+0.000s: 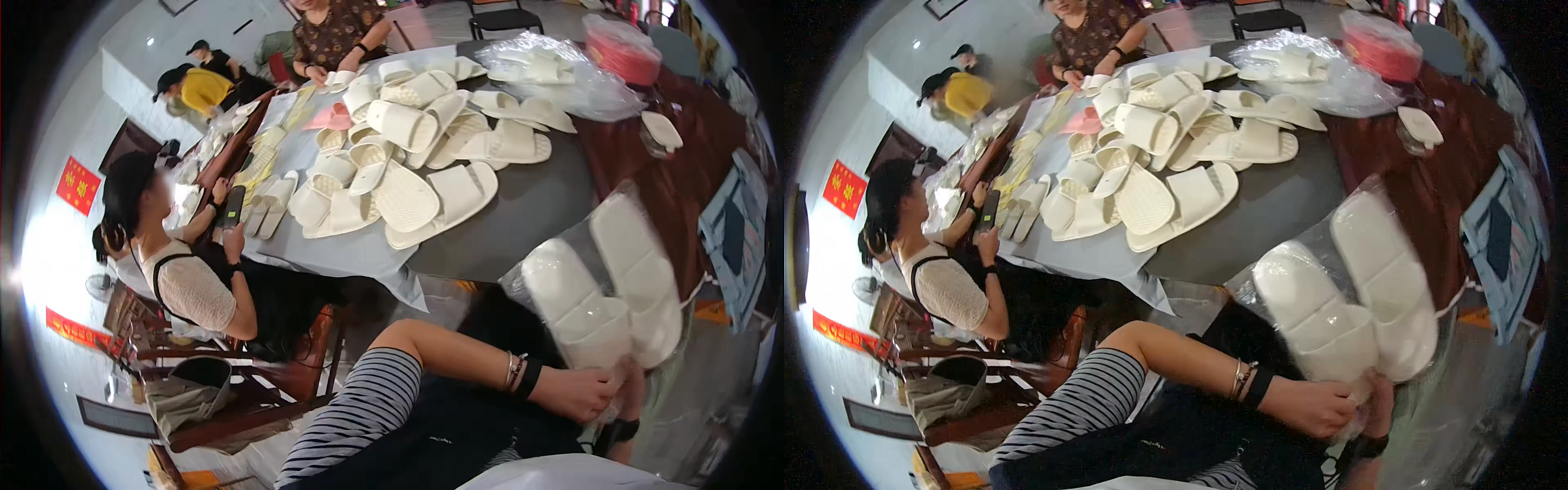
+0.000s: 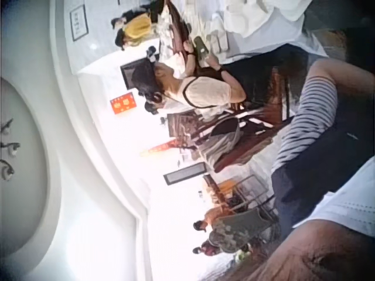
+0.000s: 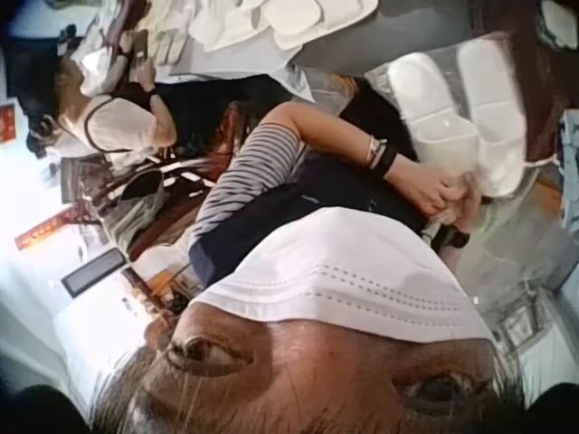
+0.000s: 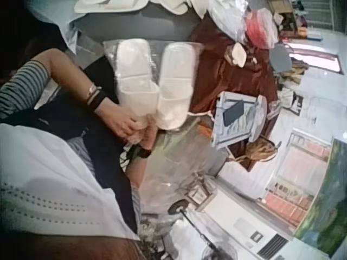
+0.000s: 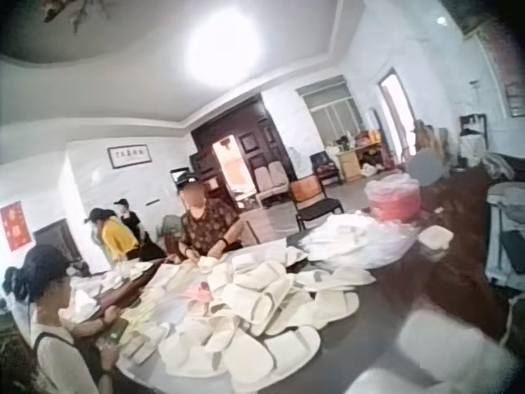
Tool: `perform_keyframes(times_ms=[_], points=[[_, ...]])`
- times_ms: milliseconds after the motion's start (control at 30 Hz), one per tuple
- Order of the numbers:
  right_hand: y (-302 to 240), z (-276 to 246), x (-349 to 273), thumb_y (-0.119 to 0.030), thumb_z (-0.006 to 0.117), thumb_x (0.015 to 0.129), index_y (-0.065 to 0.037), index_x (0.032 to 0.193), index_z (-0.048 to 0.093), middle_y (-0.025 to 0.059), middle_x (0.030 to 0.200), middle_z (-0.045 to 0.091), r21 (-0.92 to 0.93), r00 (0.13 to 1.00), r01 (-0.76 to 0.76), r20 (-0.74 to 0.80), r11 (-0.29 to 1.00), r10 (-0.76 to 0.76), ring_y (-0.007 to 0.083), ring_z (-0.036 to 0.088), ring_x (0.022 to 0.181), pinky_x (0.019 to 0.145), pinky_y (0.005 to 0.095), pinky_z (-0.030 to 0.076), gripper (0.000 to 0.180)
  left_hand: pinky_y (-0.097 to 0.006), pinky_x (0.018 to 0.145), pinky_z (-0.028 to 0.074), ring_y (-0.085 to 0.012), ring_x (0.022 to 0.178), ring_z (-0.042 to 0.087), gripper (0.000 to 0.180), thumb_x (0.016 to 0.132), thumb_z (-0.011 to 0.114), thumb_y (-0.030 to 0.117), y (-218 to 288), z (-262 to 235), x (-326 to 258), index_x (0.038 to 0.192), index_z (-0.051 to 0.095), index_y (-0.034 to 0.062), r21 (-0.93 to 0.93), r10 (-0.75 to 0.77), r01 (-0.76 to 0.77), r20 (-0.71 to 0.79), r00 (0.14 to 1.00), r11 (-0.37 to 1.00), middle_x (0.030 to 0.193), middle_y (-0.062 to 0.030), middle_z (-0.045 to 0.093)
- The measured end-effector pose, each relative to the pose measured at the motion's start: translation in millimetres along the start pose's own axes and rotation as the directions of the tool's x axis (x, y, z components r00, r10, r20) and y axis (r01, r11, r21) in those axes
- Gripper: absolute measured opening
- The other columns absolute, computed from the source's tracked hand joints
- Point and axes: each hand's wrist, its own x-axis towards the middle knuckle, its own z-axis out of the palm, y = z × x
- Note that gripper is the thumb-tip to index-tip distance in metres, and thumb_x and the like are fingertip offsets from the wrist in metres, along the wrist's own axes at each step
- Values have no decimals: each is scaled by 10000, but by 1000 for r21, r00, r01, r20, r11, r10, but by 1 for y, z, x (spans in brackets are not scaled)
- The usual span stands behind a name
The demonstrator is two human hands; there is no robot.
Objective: Pair and package white rubber slippers into plastic bags.
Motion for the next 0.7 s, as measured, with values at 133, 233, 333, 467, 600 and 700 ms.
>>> perform_keyframes(times_ms=[133,233,333,467,600,700], points=[[-29,-31,-58,-251,648,903,27,1158,604,78,1120,632,-366,875,184,-361,912,-322,186,592,1018,861,333,488,380,-490,1083,387,-301,1212,517,354,877,584,204,3,-3,17,1174,613,13,-8,93,-97,-204,974,995,1204,-165,592],[-25,-88,-85,-234,678,870,36,1215,600,108,1198,632,-411,760,284,-453,866,-465,193,601,1056,909,339,479,444,-469,1074,408,-294,1261,502,316,884,607,173,-17,-7,12,1186,630,84,-69,13,-22,-128,992,997,1342,-160,534],[-56,-95,-141,-214,718,858,52,1205,596,107,1185,648,-474,544,307,-624,825,-561,197,616,1064,924,355,493,455,-441,1010,457,-316,1213,546,409,837,602,93,-35,-7,11,1245,591,64,-182,-156,154,5,988,971,1343,-166,540],[-99,-66,-225,-150,696,885,47,1201,601,110,1166,654,-657,157,185,-714,731,-682,196,615,1061,903,349,499,384,-454,991,438,-327,1319,450,517,830,709,225,-67,36,24,1291,560,46,-129,-281,328,287,916,936,1455,-140,448],[-80,-91,-283,-78,703,874,23,1198,607,125,1156,657,-657,79,-169,-752,735,-654,196,610,1041,900,357,491,353,-477,1028,420,-343,1329,436,813,782,777,330,-95,109,23,1449,397,60,-4,-254,275,371,893,962,1514,-138,371],[-44,-108,-272,-139,730,859,-33,1216,619,121,1097,681,-761,309,-408,-635,504,-708,249,639,961,896,385,497,388,-481,1031,428,-365,1309,449,991,743,814,369,-102,146,39,1512,273,56,75,-408,428,485,774,901,1532,-140,339]])
